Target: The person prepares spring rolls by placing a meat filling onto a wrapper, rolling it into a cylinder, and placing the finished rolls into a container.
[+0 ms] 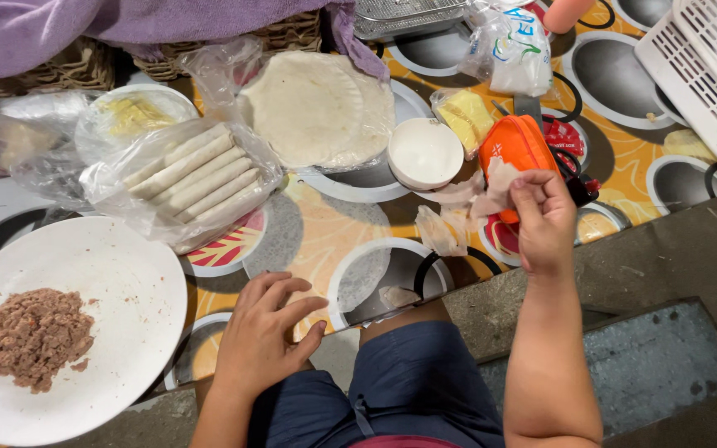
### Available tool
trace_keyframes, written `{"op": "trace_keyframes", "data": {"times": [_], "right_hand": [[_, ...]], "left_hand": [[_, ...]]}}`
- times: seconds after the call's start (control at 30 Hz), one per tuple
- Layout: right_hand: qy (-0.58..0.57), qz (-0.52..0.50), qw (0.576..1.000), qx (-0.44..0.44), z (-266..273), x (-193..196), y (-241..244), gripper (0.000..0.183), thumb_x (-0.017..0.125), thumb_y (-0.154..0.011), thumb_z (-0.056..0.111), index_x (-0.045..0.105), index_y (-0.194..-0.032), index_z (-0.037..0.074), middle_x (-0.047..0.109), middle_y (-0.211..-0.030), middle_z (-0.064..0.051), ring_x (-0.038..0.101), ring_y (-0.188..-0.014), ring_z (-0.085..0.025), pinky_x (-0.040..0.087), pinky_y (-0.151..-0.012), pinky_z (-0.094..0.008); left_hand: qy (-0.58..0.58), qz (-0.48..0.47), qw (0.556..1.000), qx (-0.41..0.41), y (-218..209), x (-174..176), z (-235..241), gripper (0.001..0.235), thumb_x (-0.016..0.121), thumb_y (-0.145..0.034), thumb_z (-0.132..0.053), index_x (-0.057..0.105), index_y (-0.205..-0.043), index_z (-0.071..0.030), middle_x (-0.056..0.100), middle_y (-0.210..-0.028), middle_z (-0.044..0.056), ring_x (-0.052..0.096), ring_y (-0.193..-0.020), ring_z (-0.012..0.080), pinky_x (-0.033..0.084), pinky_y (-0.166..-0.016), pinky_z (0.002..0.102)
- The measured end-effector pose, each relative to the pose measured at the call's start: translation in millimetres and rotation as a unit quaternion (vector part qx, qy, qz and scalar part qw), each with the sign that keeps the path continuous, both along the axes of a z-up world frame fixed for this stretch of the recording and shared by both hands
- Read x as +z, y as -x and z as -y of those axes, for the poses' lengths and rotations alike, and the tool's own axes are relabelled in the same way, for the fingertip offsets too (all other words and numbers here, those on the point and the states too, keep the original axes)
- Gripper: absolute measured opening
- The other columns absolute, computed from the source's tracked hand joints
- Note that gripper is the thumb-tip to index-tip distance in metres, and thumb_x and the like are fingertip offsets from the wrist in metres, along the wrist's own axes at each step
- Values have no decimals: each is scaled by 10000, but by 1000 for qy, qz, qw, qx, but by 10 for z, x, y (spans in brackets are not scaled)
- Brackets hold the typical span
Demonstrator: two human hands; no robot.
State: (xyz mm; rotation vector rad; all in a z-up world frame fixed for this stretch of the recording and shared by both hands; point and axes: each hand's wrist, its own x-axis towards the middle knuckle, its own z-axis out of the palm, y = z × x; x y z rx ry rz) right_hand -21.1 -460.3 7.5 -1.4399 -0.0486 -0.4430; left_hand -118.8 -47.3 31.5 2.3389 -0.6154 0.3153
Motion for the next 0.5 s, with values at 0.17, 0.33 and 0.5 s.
{"op": "trace_keyframes", "data": {"times": [0.17, 0.33, 0.5], "right_hand": [[-73, -30, 996, -30, -65, 254, 120, 130, 603, -1049, -23, 612, -1169, 28, 735, -1103, -79, 709, -971, -120, 582, -871, -286], [-87, -43, 995, -36, -20, 271, 162, 192, 612, -1026, -40, 635, -1210, 12, 735, -1146, -92, 716, -1005, -120, 591, -919, -278], [146, -61, 984, -88, -217, 291, 130, 206, 666, -1026, -13, 690, -1230, 3, 723, -1100, -79, 652, -928, -103, 526, -833, -238]], "left_hand": [[25, -7, 1000, -4, 8, 9, -18, 342, 753, -764, -259, 782, -1083, -142, 732, -1075, 33, 608, -1141, 301, 468, -972, 443], [48, 8, 999, 10, 21, -12, -12, 151, 767, -759, -227, 815, -874, -140, 751, -1005, 26, 639, -1107, 268, 499, -936, 412], [72, -1, 997, 1, 21, -15, -24, 131, 783, -758, -203, 818, -854, -121, 763, -927, 15, 667, -1040, 252, 509, -899, 402]]}}
